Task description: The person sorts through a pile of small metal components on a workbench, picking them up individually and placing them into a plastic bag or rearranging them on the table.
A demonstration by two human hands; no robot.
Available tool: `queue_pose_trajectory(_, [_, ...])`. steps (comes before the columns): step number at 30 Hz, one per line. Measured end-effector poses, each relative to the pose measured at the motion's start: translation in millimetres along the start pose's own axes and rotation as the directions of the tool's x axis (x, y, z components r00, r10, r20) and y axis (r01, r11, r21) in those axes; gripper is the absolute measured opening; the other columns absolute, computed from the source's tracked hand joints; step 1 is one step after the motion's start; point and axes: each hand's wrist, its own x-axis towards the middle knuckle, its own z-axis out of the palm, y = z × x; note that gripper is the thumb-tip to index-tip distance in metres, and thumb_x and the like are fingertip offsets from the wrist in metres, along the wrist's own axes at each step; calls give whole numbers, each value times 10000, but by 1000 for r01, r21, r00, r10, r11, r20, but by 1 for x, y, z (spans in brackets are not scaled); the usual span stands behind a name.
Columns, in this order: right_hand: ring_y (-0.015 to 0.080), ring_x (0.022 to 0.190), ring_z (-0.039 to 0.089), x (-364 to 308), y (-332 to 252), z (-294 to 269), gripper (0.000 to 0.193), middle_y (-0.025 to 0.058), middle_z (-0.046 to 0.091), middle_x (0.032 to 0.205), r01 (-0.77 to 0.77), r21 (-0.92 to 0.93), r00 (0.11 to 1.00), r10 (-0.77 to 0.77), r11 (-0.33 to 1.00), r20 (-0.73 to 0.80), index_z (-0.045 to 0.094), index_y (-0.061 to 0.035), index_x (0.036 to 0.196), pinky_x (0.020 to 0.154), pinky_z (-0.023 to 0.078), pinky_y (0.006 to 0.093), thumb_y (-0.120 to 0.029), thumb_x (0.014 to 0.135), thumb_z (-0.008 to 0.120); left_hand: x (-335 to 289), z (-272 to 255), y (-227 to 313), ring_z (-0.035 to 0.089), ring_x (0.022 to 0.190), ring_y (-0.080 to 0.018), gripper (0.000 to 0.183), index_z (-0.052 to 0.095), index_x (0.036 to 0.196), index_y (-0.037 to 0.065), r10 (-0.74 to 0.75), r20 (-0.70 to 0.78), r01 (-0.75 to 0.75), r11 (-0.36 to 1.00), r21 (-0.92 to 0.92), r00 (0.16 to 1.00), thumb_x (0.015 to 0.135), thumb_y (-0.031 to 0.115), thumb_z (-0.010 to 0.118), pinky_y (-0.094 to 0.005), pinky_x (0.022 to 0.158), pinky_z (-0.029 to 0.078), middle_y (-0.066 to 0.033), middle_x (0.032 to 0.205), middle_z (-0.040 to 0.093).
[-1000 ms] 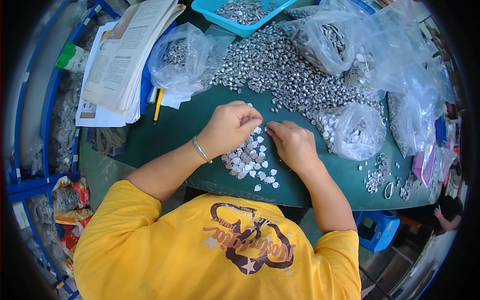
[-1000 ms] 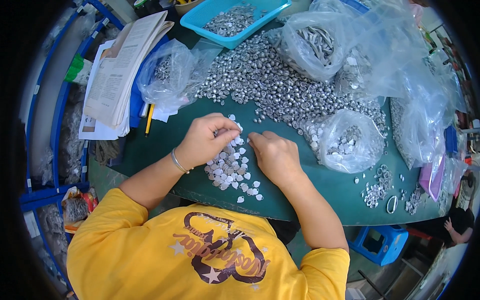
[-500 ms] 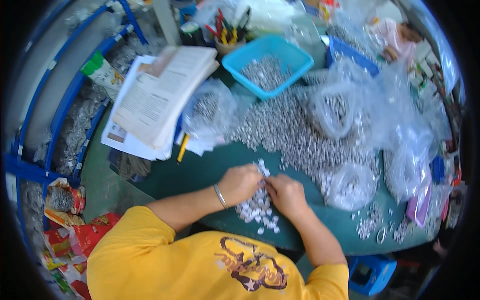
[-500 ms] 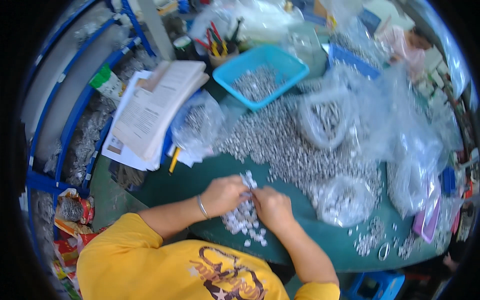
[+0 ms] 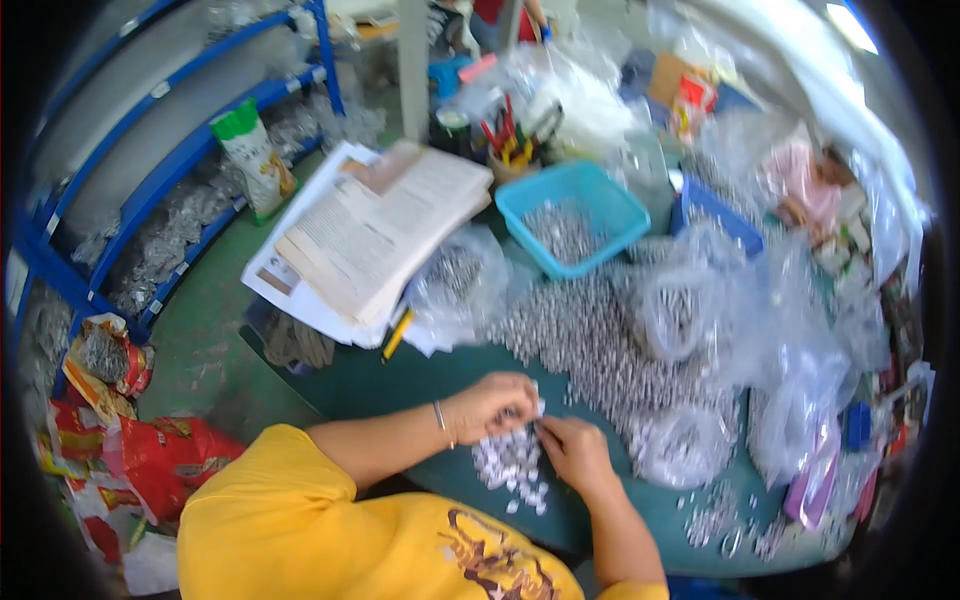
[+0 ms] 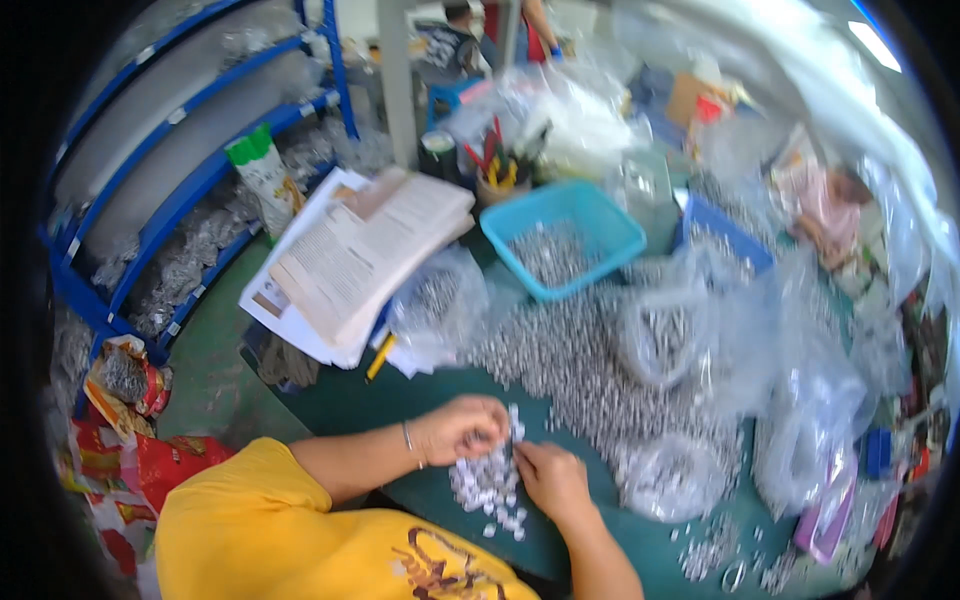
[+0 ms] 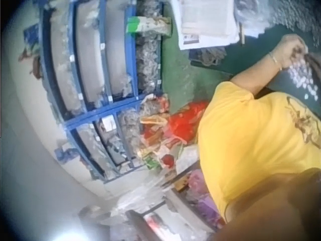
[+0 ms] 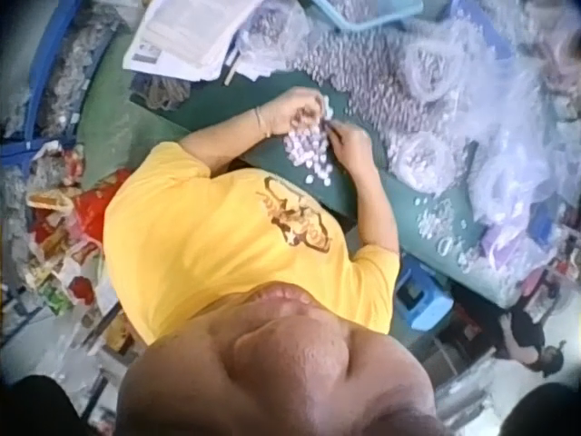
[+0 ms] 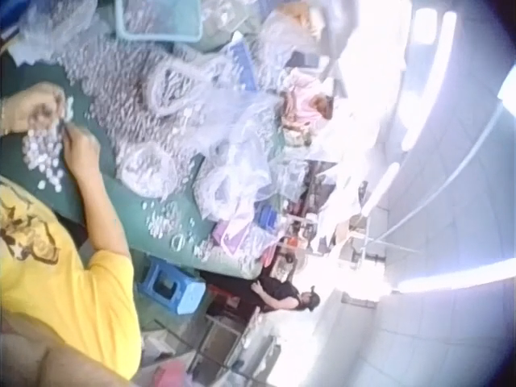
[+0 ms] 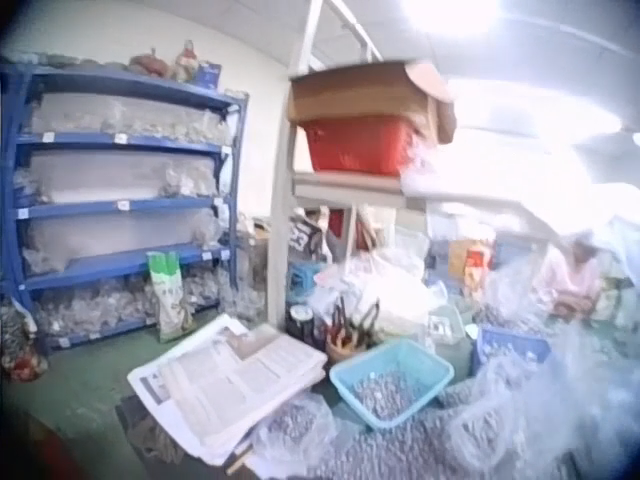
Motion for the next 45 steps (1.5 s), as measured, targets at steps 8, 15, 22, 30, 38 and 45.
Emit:
queue_pose_trajectory(8, [330,702,605,-8,6,-10,147,137,611,736,-208,83,978,210,975,-14,686,-94,923,611,481,397,-134,786,650,-13,-24,7,487,573,-51,97,659,870,14,469,-117,-168,523,835,876,811,91,665,-198,517,404,2,737,619])
queue_pose_trajectory(15, [304,694,615,-9,4,4,132,92,635,788,-164,-40,985,161,986,-53,657,-90,859,599,491,396,-168,757,689,24,-5,-13,591,720,-257,94,682,839,74,451,359,-279,-236,931,817,758,119,670,-343,625,477,-80,758,572])
queue_pose_trajectory(22, [168,543,527,-25,15,-8,89,42,575,668,-439,736,851,501,516,156,581,-35,787,472,400,261,-74,783,660,30,-11,-13,566,664,-192,78,646,814,39,453,288,-336,28,941,843,790,113,635,-330,590,465,-45,749,567])
queue_pose_trajectory(30, [170,609,589,-11,-5,8,117,88,620,711,-149,62,987,153,987,-54,666,-16,879,565,474,312,-91,789,671,0,-15,6,541,614,-103,118,648,854,-7,367,-85,-158,583,797,926,784,87,665,-214,549,433,-18,720,602])
queue_pose_trajectory(38, [53,558,482,-18,10,-10,101,-28,559,669,-470,880,823,395,66,409,618,26,814,489,380,204,-68,792,647,-7,-12,-17,600,711,-294,149,682,815,47,391,325,-251,-228,941,861,709,144,723,-369,639,490,-97,734,593])
queue_pose_trajectory(45, [314,672,608,1,-18,15,130,142,624,745,-246,169,969,247,954,12,679,-42,881,596,483,352,-119,776,668,-13,-7,-6,488,561,-91,63,619,785,19,372,104,-275,444,853,922,770,79,634,-227,481,396,-13,643,509])
